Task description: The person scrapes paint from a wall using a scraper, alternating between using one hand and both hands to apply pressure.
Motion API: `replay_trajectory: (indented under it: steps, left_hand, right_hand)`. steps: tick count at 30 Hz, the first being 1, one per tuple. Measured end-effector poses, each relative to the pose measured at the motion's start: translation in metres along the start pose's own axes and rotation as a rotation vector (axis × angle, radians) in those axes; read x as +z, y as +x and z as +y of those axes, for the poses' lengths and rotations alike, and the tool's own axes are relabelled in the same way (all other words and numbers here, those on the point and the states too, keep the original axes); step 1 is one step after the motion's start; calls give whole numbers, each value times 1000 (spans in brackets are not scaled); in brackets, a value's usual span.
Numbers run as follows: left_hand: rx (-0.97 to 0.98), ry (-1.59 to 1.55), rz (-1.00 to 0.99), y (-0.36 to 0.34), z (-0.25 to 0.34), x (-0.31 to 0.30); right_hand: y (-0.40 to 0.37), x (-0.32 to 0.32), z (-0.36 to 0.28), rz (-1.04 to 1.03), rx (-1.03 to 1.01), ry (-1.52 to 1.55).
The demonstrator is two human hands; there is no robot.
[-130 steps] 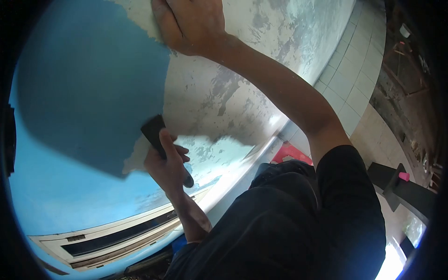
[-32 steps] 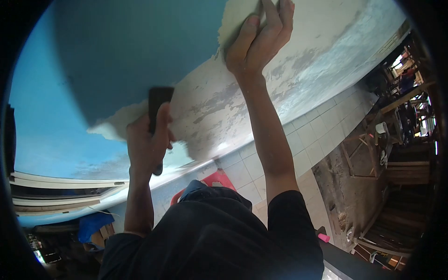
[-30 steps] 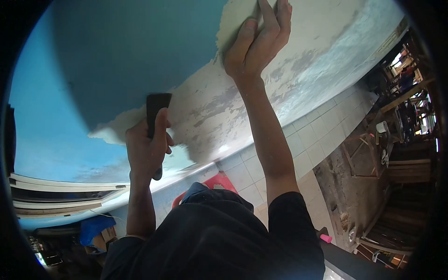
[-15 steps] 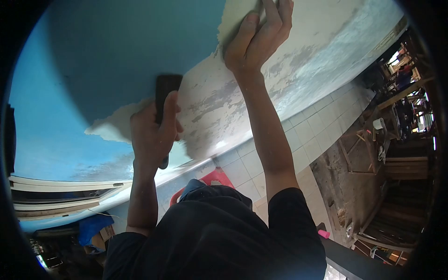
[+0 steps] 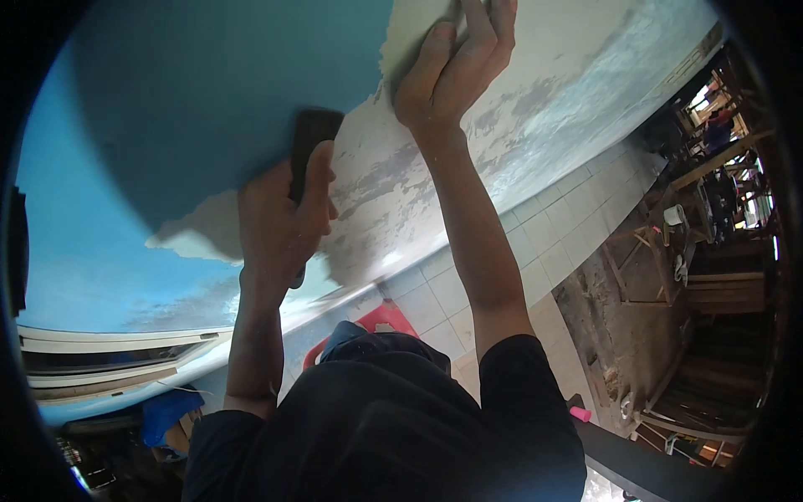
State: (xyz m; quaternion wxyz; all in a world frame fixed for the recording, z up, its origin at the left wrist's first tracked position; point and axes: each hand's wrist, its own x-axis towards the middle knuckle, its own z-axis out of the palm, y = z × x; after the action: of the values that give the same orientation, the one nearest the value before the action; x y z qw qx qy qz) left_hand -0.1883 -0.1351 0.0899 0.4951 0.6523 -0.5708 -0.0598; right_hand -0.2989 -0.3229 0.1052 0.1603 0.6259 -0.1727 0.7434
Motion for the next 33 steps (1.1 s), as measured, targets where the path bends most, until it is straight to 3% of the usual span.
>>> replay_trajectory:
  steps: [2,5,9,11,14,16,18,20,23,26,29,33]
  left_hand:
    - [44,11,11,1,0,-1]
    - [-223,-37,-38,-18,-9,-15]
    - [38,76,2,-4,-9,-6]
    - [21,46,-23,-2,-4,-6]
    - [-216,0,-31,-19,-6,-19]
    - [-40,33,13,-10,-12,-12]
    - [17,38,18,-7,-12,-6]
    - [-16,16,-5,-5,-2,-3]
    - [-221,-83,9,-18,-1,-16]
    - [-16,30,39,-10,-11,-12]
    - [-132,-12,-33,-6,3,-10]
    - [-51,2,45,-10,-7,-11]
  right_hand:
    - [4,1,-1,6,43,32]
    - [3,3,6,4,17,48]
    - [1,2,-1,16,66,52]
    - [2,2,-1,14,78,48]
    - [2,1,4,2,23,48]
    - [4,3,1,9,39,23]
    - [1,2,-2,9,52,27]
    - [2,3,-1,31,48,55]
    - [1,2,4,9,29,42]
    - [2,4,1,24,39,59]
    - [-3,11,10,73,61,236]
    - [0,14,9,87,58,216]
